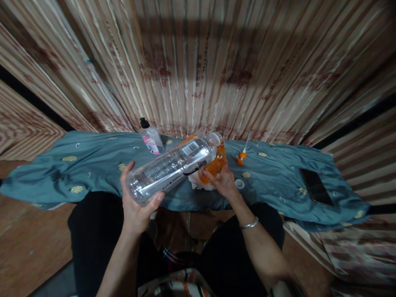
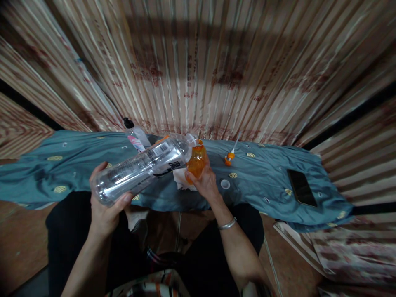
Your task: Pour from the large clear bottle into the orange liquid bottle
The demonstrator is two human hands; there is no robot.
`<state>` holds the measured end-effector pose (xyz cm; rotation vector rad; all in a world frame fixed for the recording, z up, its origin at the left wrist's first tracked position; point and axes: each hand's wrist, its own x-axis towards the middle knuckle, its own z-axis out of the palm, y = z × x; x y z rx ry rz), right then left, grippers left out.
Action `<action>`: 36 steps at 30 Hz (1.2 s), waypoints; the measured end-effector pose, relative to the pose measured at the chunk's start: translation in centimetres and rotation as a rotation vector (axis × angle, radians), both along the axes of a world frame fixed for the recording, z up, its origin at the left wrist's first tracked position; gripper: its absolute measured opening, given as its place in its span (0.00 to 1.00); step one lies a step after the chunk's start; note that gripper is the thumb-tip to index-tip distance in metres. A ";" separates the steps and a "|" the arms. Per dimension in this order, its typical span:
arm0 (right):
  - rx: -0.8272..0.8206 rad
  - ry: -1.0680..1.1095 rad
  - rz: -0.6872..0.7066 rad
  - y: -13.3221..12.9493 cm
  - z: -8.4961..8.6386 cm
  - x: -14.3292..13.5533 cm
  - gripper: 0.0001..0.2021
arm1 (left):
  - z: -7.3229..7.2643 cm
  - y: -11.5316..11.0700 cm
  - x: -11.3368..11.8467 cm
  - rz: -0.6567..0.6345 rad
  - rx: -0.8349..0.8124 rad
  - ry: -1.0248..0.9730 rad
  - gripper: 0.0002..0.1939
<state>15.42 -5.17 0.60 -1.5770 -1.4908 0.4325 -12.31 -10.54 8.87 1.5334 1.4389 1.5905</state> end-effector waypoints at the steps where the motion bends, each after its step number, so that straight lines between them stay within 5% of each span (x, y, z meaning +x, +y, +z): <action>1: 0.003 -0.004 -0.001 0.0 -0.1 0.0 0.41 | 0.0 0.0 0.0 0.003 0.002 0.002 0.57; 25: 0.001 -0.015 -0.009 0.1 -0.4 0.1 0.42 | -0.1 0.0 -0.3 -0.019 0.012 0.040 0.58; 36: 0.012 -0.015 0.017 0.1 0.0 0.1 0.41 | -1.4 0.0 -1.4 -0.046 -0.040 0.013 0.61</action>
